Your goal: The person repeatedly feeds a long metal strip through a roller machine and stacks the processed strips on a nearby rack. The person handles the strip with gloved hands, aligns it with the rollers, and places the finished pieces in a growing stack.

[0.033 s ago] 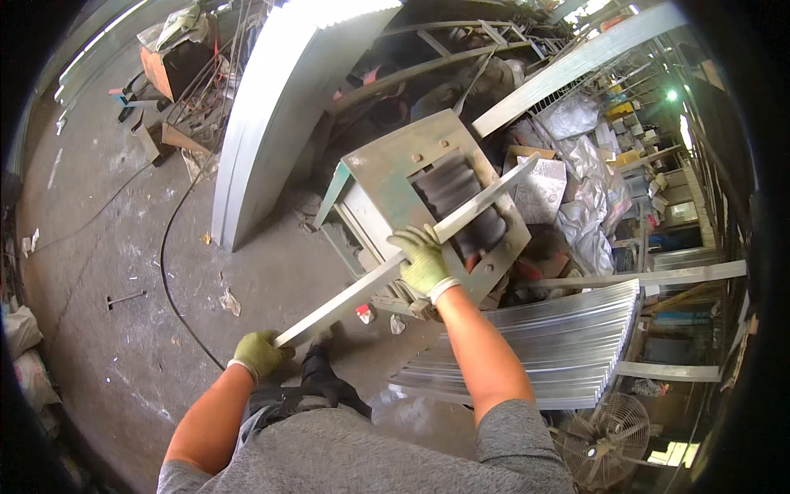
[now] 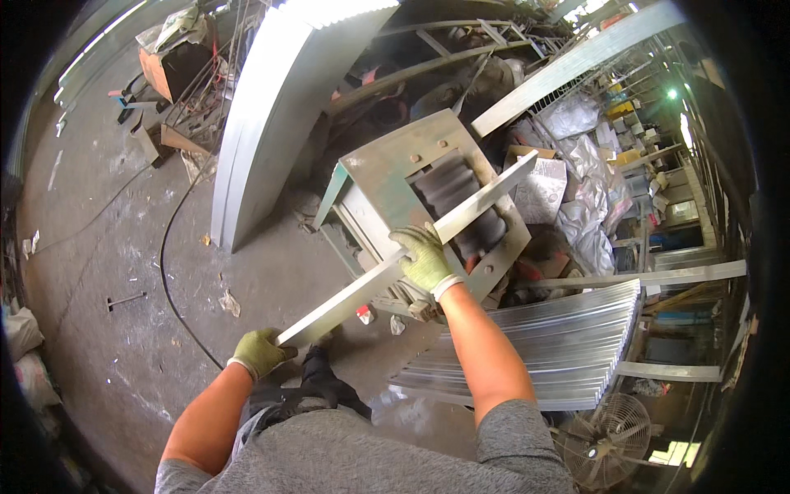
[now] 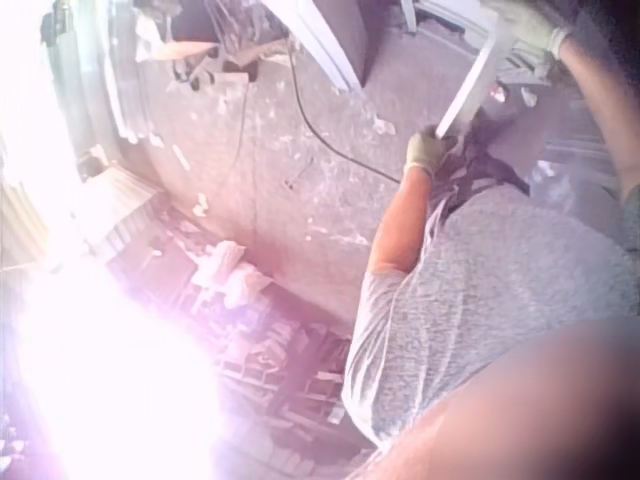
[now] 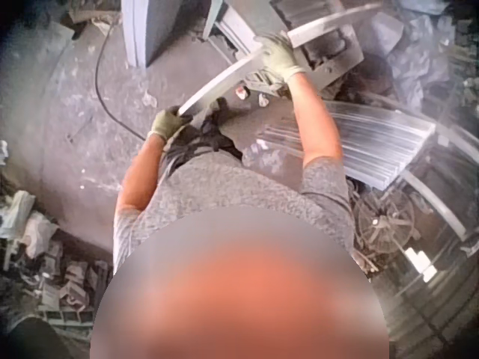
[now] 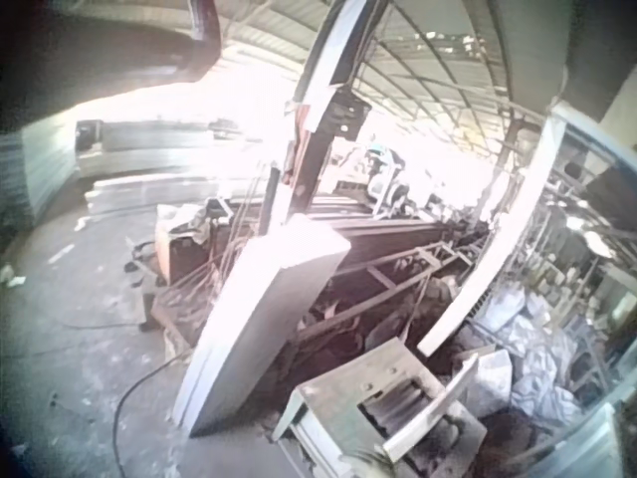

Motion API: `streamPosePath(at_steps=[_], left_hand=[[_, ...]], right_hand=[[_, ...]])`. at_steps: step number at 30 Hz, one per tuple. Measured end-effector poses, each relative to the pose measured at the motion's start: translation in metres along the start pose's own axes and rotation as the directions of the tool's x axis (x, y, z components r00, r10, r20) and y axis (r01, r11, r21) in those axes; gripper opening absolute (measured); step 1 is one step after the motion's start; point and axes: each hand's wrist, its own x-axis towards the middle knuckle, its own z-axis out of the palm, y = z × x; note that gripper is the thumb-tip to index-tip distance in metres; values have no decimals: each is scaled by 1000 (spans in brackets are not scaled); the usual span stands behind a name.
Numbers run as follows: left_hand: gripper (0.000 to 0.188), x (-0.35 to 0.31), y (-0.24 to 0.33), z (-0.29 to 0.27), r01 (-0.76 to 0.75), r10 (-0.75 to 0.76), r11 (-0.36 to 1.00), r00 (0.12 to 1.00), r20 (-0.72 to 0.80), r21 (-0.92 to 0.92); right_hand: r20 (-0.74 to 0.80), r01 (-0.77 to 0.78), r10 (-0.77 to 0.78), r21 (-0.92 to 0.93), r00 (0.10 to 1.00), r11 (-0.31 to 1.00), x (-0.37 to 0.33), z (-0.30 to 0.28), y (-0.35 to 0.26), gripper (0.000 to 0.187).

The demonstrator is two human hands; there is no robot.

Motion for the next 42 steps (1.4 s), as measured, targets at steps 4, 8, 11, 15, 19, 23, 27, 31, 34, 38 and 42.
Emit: streamPosePath(at_steps=[4, 8, 11, 15, 19, 23, 27, 31, 34, 38, 42], left_hand=[[55, 3, 47, -10, 9, 19, 981, 989, 146, -191], [63, 8, 90, -5, -2, -1, 997, 999, 43, 74], [69, 17, 112, -2, -22, 19, 998, 999, 46, 60], [71, 29, 125, 0, -79, 71, 989, 995, 64, 125], [69, 23, 108, 4, -67, 61, 993, 996, 63, 100], [67, 8, 60, 0, -66, 59, 993, 996, 71, 100], [60, -4, 5, -1, -95, 94, 994, 995, 19, 55], [55, -24, -48, -4, -210, 205, 976, 976, -76, -64], [55, -37, -75, -6, -286, 273, 954, 953, -135, -89], [54, -58, -104, -13, -175, 173, 984, 983, -61, -38], [54, -78, -137, -23, -153, 155, 988, 986, -67, 35]], right_hand=[[-270, 7, 45, 189, 962, 982, 11, 14, 15, 23], [-466, -100, 6, -176, 885, 979, 23, 30, 25, 36], [-371, -126, 21, -260, 928, 957, 34, 20, 44, 42], [-342, -126, 3, -337, 940, 933, 42, 8, 57, 49], [-388, -96, -45, -335, 920, 937, 32, 17, 45, 39], [-381, -59, -92, -365, 920, 929, 21, 43, 14, 36], [-360, -96, -33, -335, 933, 937, 13, 67, -27, 40], [-323, -110, 10, -293, 946, 950, 2, 91, -69, 47], [-290, -133, 31, -340, 956, 931, -5, 108, -94, 45], [-322, -108, 0, -319, 947, 942, -16, 122, -118, 36], [-275, -121, 30, -321, 961, 939, -26, 145, -151, 38]])
